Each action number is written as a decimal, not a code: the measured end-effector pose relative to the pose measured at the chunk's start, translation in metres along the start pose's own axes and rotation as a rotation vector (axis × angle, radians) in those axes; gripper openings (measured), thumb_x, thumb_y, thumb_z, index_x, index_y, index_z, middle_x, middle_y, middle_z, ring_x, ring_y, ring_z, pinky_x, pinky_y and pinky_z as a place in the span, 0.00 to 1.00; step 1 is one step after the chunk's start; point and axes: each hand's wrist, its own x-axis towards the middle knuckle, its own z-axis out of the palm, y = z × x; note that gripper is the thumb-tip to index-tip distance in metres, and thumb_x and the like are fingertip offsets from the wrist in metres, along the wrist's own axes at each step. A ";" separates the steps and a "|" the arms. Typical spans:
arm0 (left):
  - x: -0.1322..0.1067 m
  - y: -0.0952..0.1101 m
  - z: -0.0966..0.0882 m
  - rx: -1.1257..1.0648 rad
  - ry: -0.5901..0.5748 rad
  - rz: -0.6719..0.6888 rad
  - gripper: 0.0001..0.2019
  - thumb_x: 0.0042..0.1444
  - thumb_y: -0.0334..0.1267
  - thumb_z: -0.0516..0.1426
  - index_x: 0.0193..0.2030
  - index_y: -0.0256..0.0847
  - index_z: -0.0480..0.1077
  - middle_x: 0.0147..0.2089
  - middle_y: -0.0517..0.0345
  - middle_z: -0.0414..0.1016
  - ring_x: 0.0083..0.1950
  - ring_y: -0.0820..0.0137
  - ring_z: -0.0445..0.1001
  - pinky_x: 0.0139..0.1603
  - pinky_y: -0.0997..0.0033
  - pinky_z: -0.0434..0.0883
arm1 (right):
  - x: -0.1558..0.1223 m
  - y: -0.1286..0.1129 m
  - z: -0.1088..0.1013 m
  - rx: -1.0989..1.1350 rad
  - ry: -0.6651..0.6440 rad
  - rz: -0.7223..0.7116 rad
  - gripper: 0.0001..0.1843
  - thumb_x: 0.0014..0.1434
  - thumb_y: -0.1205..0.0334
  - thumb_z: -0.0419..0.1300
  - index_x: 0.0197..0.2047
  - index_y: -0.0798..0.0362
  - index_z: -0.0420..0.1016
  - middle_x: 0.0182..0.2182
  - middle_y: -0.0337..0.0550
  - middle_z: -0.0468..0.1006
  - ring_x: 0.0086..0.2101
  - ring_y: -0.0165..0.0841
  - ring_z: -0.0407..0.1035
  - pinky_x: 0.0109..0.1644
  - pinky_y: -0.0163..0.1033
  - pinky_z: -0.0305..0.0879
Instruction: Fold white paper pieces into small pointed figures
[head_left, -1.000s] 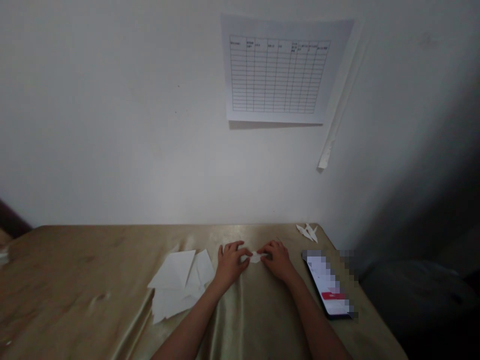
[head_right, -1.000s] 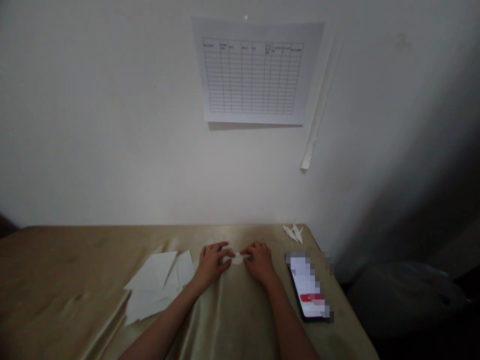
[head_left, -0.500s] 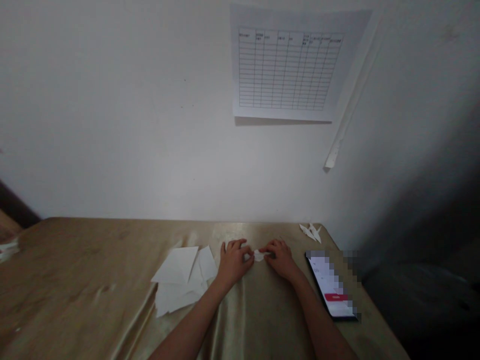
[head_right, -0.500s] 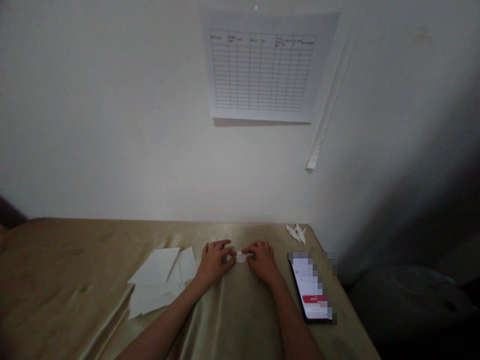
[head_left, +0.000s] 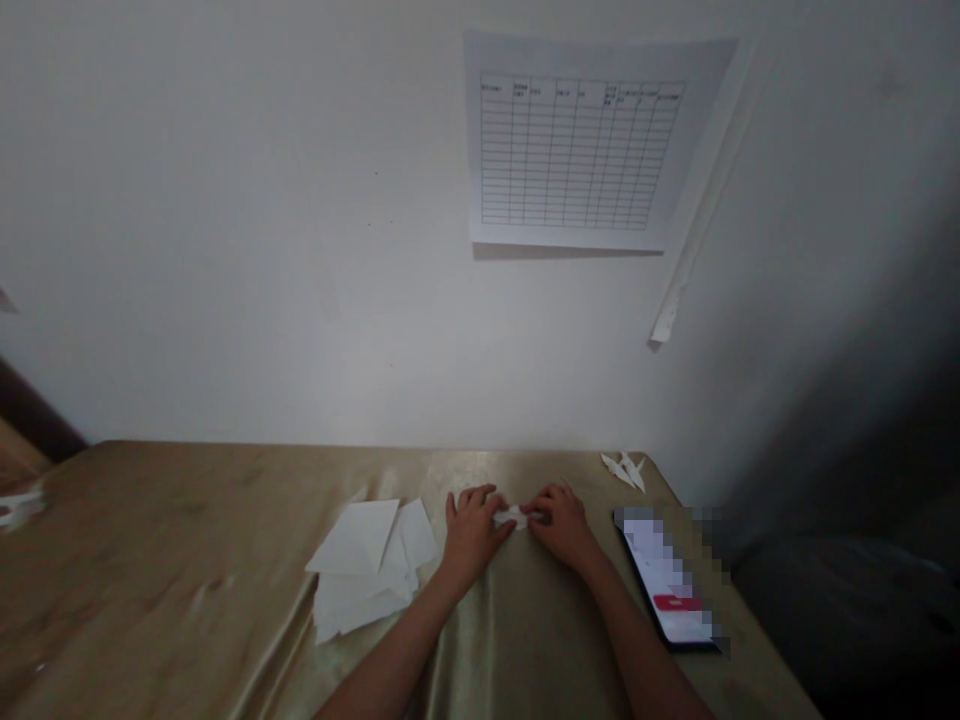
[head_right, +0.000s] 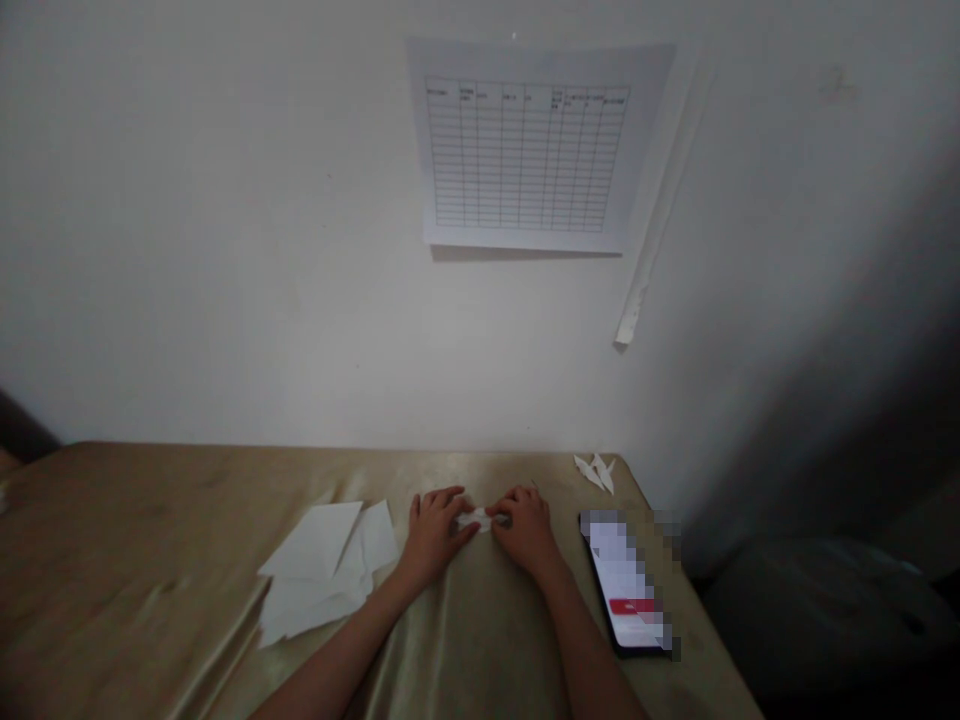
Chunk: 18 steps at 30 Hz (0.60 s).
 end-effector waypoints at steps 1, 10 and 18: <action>0.001 0.000 0.000 -0.010 -0.004 -0.011 0.09 0.57 0.42 0.64 0.45 0.50 0.76 0.63 0.58 0.72 0.66 0.56 0.65 0.72 0.35 0.43 | 0.000 -0.001 0.000 -0.003 0.005 -0.002 0.13 0.55 0.65 0.63 0.41 0.40 0.84 0.43 0.43 0.76 0.52 0.42 0.65 0.59 0.48 0.56; 0.006 0.003 0.004 -0.109 0.024 -0.090 0.10 0.52 0.37 0.66 0.42 0.46 0.76 0.63 0.55 0.73 0.67 0.55 0.64 0.72 0.40 0.46 | 0.006 0.006 0.010 0.023 0.067 -0.061 0.10 0.60 0.58 0.64 0.44 0.44 0.83 0.44 0.46 0.77 0.49 0.40 0.68 0.57 0.45 0.60; 0.005 0.004 0.004 -0.118 0.035 -0.084 0.10 0.51 0.36 0.66 0.42 0.47 0.76 0.61 0.56 0.74 0.66 0.55 0.64 0.71 0.42 0.47 | 0.008 0.011 0.011 0.087 0.066 -0.109 0.03 0.59 0.61 0.66 0.36 0.47 0.83 0.42 0.43 0.78 0.48 0.38 0.68 0.56 0.44 0.59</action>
